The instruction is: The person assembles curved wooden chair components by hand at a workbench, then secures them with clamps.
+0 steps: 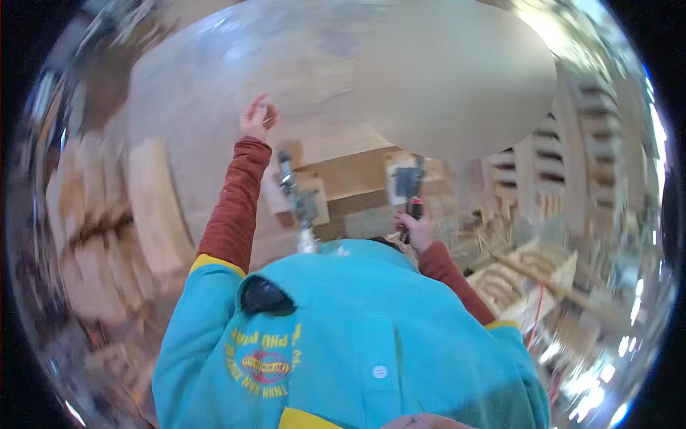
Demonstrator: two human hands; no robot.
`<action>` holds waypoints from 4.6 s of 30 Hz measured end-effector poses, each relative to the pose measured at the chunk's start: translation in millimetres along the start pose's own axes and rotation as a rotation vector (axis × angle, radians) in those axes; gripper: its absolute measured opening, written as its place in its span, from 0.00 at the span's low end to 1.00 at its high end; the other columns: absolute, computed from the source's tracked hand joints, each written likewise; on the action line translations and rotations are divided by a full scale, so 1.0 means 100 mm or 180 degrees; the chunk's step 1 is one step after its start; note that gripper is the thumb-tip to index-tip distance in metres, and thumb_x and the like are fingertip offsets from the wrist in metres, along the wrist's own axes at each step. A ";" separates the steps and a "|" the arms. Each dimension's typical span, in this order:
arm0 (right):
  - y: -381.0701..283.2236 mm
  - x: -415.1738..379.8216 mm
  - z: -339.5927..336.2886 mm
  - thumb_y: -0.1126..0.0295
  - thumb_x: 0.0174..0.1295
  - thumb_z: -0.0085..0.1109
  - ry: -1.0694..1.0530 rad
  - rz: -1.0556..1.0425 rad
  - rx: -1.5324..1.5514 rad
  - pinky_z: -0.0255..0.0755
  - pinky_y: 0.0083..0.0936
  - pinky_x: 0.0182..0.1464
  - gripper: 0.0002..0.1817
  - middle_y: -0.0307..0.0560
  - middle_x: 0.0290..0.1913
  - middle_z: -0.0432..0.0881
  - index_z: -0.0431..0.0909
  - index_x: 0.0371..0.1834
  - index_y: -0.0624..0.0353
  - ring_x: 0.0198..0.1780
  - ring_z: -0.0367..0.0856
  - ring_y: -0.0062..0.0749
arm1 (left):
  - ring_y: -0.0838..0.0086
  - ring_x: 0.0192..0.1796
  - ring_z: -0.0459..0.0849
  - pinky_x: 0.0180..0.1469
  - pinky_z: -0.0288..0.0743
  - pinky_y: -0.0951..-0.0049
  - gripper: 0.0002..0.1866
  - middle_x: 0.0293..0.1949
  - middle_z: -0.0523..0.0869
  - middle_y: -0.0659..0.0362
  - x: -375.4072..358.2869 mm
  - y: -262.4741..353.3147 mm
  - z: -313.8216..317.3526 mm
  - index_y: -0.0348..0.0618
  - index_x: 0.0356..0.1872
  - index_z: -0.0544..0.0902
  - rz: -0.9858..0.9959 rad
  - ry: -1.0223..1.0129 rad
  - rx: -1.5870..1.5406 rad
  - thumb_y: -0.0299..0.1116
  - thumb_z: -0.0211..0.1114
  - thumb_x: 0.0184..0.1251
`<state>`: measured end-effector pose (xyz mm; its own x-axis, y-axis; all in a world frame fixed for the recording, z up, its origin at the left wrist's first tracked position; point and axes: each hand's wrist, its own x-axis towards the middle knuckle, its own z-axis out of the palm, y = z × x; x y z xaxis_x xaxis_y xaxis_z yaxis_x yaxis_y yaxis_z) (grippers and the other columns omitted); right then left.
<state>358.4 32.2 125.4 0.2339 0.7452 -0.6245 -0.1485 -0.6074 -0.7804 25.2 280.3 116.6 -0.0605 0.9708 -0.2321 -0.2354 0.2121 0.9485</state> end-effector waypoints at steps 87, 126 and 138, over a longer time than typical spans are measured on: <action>-0.31 0.35 -0.54 0.55 0.53 0.54 -0.0686 -0.0591 -0.4340 0.45 0.58 0.63 0.39 0.60 0.68 0.50 0.50 0.68 0.53 0.70 0.42 0.56 | 0.57 0.63 0.66 0.64 0.55 0.61 0.45 0.58 0.71 0.46 -0.38 -1.02 0.33 0.39 0.53 0.75 -0.1322 -0.1903 0.5764 0.73 0.42 0.52; 0.12 0.54 -0.34 0.31 0.45 0.50 -0.1254 -0.0199 -0.6225 0.47 0.44 0.67 0.58 0.68 0.66 0.54 0.46 0.67 0.68 0.68 0.50 0.60 | 0.50 0.68 0.53 0.66 0.46 0.51 0.45 0.68 0.52 0.45 -1.92 -0.61 -0.52 0.50 0.67 0.56 -0.2109 0.0149 0.4919 0.68 0.50 0.52; 0.21 0.67 -0.37 0.34 0.44 0.54 -0.1109 0.0185 -0.5906 0.51 0.40 0.66 0.55 0.70 0.67 0.49 0.50 0.67 0.64 0.67 0.52 0.58 | 0.55 0.64 0.64 0.65 0.55 0.61 0.49 0.61 0.67 0.45 -1.43 -1.11 -0.86 0.39 0.58 0.71 -0.1992 -0.0831 0.5014 0.75 0.41 0.49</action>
<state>406.8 59.5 67.9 0.0532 0.5861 -0.8085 0.9923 0.0594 0.1084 -23.8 108.3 26.0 -0.1527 0.6606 -0.7351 0.9588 0.2793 0.0518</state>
